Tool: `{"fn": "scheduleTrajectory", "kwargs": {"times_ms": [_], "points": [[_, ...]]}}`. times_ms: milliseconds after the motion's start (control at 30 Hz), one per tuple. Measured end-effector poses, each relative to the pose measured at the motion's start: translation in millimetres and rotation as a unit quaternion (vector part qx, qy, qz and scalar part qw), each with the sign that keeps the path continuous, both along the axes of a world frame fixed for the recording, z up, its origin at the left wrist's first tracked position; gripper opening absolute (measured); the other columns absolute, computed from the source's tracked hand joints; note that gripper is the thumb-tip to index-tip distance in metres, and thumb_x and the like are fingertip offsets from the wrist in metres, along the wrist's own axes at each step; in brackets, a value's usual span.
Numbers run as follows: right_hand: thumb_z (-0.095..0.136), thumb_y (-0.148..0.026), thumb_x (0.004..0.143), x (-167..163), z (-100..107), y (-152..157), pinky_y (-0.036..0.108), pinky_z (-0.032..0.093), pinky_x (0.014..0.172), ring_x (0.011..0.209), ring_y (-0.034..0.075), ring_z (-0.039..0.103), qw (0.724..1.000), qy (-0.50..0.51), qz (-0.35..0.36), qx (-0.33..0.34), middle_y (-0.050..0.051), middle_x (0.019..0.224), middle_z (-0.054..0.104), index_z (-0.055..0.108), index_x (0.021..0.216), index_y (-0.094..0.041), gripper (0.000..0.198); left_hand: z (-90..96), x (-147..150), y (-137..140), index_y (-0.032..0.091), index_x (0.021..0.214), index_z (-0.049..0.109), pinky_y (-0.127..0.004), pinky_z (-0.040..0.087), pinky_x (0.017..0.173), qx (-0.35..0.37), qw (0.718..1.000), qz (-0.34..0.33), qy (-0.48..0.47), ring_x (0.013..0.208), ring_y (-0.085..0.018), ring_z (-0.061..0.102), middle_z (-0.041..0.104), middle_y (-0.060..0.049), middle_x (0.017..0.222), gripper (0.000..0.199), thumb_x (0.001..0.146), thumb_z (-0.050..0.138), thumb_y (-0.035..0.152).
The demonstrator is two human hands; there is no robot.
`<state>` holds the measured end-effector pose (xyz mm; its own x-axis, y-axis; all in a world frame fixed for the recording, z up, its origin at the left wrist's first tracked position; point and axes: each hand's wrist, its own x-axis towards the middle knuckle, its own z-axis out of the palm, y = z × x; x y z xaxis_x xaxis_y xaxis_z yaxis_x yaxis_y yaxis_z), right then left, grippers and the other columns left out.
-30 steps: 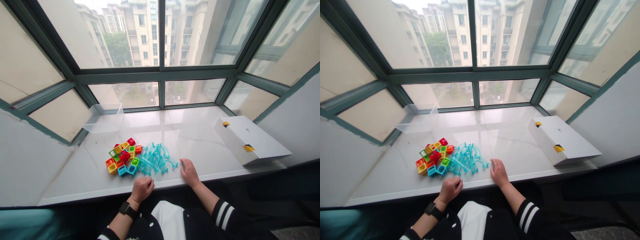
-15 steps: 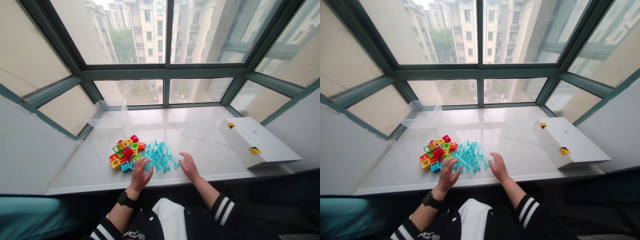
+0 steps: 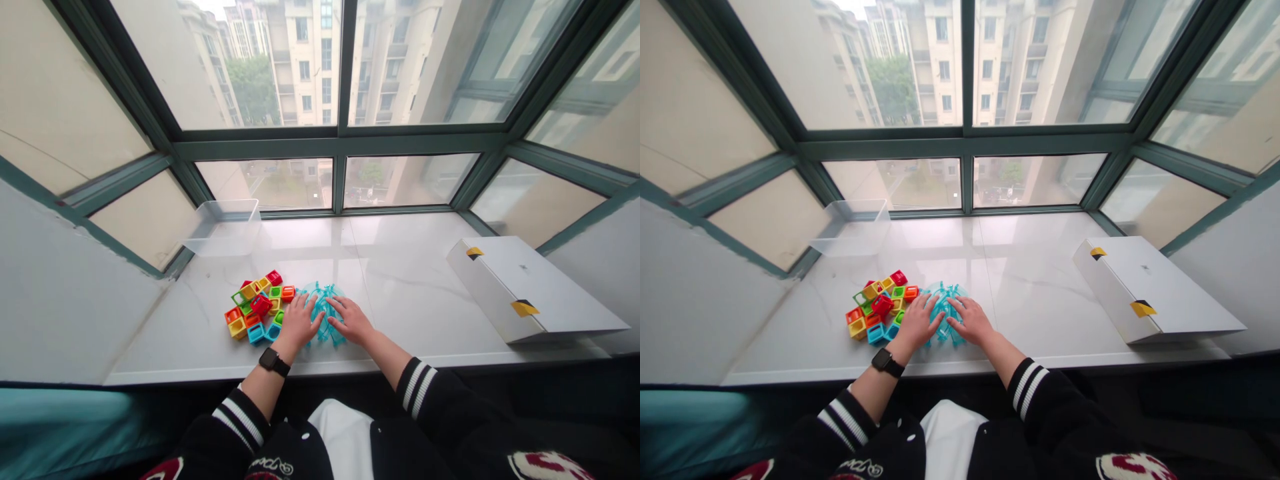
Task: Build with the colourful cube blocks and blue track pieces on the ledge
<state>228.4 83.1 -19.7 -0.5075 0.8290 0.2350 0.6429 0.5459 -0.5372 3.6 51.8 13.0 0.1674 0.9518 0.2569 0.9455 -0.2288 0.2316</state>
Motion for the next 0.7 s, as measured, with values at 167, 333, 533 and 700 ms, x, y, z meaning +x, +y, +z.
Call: {"fn": "scheduleTrajectory", "kwargs": {"times_ms": [167, 333, 533, 700], "points": [[0.051, -0.052, 0.106, -1, 5, -3, 0.053, 0.044, 0.119, 0.134, 0.032, 0.06, 1.0, 0.004, 0.007, 0.002, 0.011, 0.145, 0.066, 0.049, 0.16, -0.029, 0.058, 0.1, 4, -2, 0.022, 0.152, 0.055, -0.05, 0.054, 0.103, -0.007, 1.0, 0.002, -0.005, 0.129, -0.035, 0.062, 0.066, -0.017, 0.143, 0.056, 0.105, 0.048, 0.051], [0.051, -0.051, 0.106, 2, 2, -6, 0.052, 0.043, 0.12, 0.134, 0.032, 0.059, 1.0, -0.003, -0.007, 0.006, 0.011, 0.145, 0.066, 0.05, 0.159, -0.029, 0.057, 4.6, 15, -6, 0.021, 0.153, 0.052, -0.047, 0.053, 0.102, -0.026, 1.0, -0.003, -0.008, 0.131, -0.034, 0.061, 0.064, -0.015, 0.147, 0.055, 0.106, 0.046, 0.048], [0.049, -0.051, 0.107, 17, 0, -12, 0.053, 0.042, 0.121, 0.136, 0.033, 0.058, 1.0, -0.012, -0.018, 0.009, 0.012, 0.146, 0.065, 0.048, 0.16, -0.028, 0.058, 6.0, 29, -8, 0.022, 0.154, 0.052, -0.045, 0.051, 0.104, -0.034, 0.999, -0.009, -0.016, 0.131, -0.033, 0.06, 0.064, -0.014, 0.149, 0.055, 0.106, 0.046, 0.048], [0.049, -0.049, 0.107, 34, -2, -16, 0.054, 0.041, 0.121, 0.138, 0.033, 0.057, 0.999, -0.016, -0.027, 0.007, 0.01, 0.149, 0.064, 0.046, 0.162, -0.03, 0.059, 2.7, 42, -9, 0.022, 0.154, 0.052, -0.045, 0.051, 0.101, -0.039, 0.999, -0.022, -0.022, 0.132, -0.033, 0.059, 0.063, -0.013, 0.15, 0.056, 0.106, 0.046, 0.049]]}}
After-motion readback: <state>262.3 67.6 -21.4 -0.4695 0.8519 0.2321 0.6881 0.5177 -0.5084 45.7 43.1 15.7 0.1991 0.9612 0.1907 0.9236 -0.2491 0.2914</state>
